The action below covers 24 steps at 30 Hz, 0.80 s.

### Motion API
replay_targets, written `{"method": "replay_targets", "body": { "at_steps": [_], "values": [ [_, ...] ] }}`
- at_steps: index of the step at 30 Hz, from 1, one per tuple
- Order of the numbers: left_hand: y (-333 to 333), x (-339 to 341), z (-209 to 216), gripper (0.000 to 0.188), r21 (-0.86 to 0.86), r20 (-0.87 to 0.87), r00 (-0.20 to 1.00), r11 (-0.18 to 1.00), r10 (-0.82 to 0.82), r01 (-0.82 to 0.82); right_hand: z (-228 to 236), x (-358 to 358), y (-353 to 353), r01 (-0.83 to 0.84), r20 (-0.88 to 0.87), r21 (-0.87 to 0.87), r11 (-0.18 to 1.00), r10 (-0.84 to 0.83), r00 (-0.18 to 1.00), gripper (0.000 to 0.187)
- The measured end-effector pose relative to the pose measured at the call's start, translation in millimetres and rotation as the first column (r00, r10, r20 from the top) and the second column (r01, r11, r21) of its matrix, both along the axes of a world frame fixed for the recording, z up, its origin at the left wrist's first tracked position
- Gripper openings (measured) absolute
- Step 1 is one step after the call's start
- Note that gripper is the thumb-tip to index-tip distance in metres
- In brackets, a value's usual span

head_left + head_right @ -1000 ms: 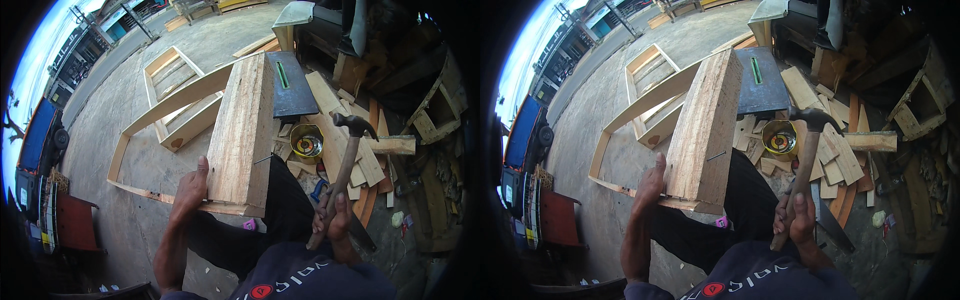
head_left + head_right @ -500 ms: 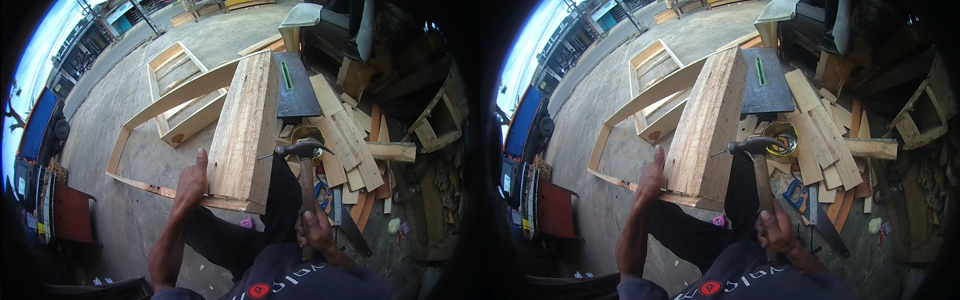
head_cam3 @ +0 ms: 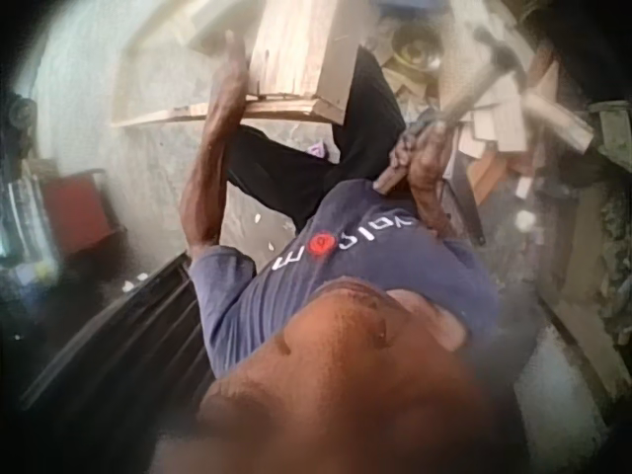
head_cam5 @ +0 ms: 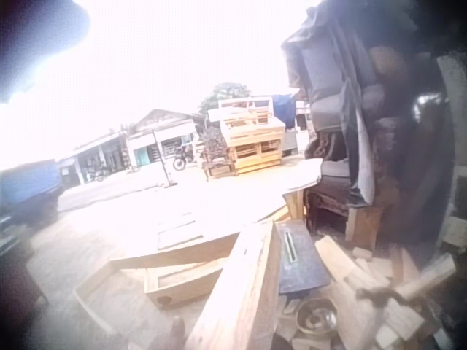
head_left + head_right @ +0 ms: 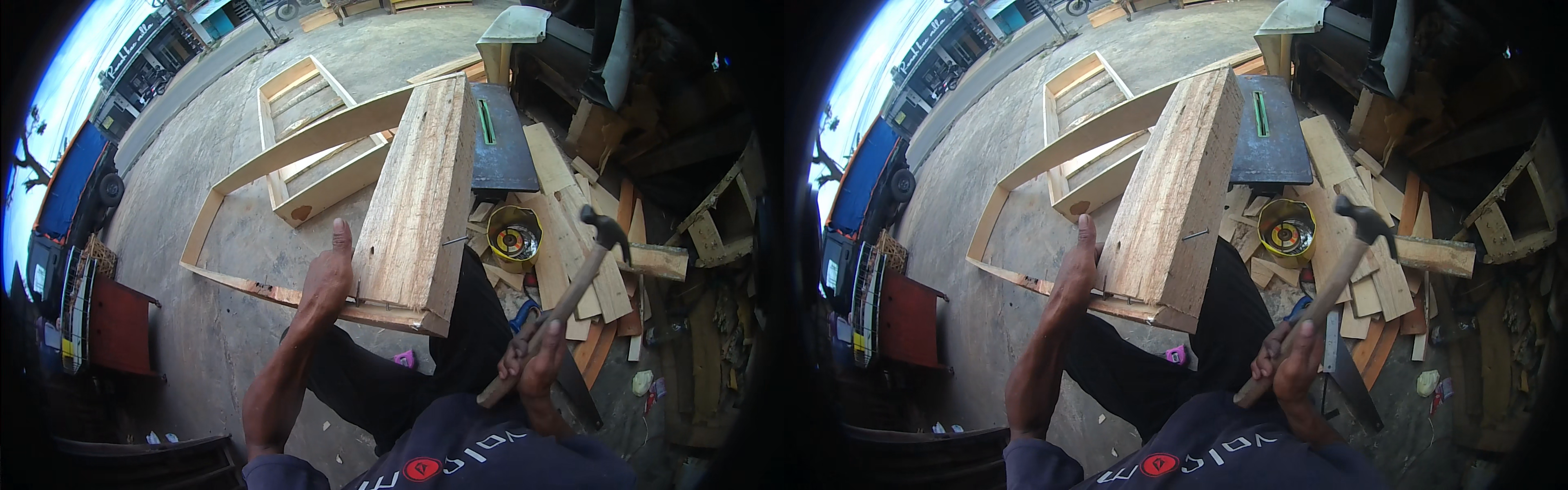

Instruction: The person hammers nails into a wooden frame, measures and marks a plank, and attaches it to the frame. The person uses a hammer, tape measure, and pencil to assemble the wooden structure.

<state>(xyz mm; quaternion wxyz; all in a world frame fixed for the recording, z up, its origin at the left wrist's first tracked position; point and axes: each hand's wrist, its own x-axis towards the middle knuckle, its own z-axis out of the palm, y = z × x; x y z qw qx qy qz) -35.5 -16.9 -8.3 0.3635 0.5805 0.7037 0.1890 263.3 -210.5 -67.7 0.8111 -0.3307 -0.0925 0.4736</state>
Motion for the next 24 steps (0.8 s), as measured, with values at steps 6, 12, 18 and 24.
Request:
{"method": "replay_targets", "body": {
  "at_steps": [6,12,18,24],
  "values": [
    [5.9,0.9,-0.1,0.115,-0.022,0.136,0.991,1.0,-0.005,0.008,6.6,-16.0,-7.7,-0.24,0.257,-0.213,0.947,0.292,0.921,0.04],
    [10.0,0.6,-1.6,0.115,-0.02,0.121,0.992,0.999,-0.026,0.029,10.1,-25.1,-7.4,-0.199,0.318,-0.194,0.961,0.254,0.914,0.045],
    [1.3,4.7,11.4,0.115,0.077,0.015,0.999,0.996,-0.041,0.04,11.1,-25.8,-5.3,-0.314,0.377,-0.303,0.9,0.416,0.827,0.044],
    [0.5,11.2,21.3,0.112,0.018,-0.04,0.998,0.999,-0.038,0.038,9.7,-19.2,3.5,-0.054,0.126,-0.147,0.988,0.073,0.989,0.05]
  ]
}}
